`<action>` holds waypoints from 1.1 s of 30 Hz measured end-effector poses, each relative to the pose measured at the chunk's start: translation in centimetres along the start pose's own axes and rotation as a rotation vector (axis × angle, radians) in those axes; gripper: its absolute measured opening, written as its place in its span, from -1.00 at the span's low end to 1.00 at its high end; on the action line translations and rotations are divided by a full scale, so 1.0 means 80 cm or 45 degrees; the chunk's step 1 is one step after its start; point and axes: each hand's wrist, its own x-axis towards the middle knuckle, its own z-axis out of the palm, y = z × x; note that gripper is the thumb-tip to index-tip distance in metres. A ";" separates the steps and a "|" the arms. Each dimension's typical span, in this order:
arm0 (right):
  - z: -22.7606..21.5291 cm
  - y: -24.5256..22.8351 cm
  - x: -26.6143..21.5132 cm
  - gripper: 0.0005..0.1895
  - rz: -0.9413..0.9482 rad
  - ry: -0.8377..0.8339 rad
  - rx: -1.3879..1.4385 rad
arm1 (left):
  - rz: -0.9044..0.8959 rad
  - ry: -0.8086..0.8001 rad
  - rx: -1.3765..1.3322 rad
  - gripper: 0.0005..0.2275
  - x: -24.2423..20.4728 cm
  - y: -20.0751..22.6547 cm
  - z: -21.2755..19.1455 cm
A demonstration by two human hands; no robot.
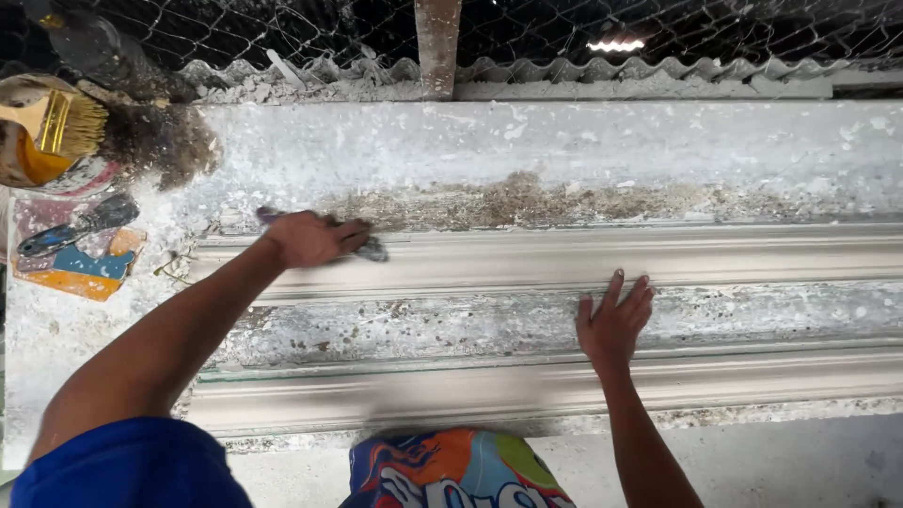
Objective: Trimming and cleaning excess material from decorative plaster moldings using a putty knife.
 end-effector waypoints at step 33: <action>-0.013 -0.006 0.000 -0.17 -0.012 0.080 -0.051 | 0.224 0.187 -0.135 -0.69 0.213 0.071 -0.089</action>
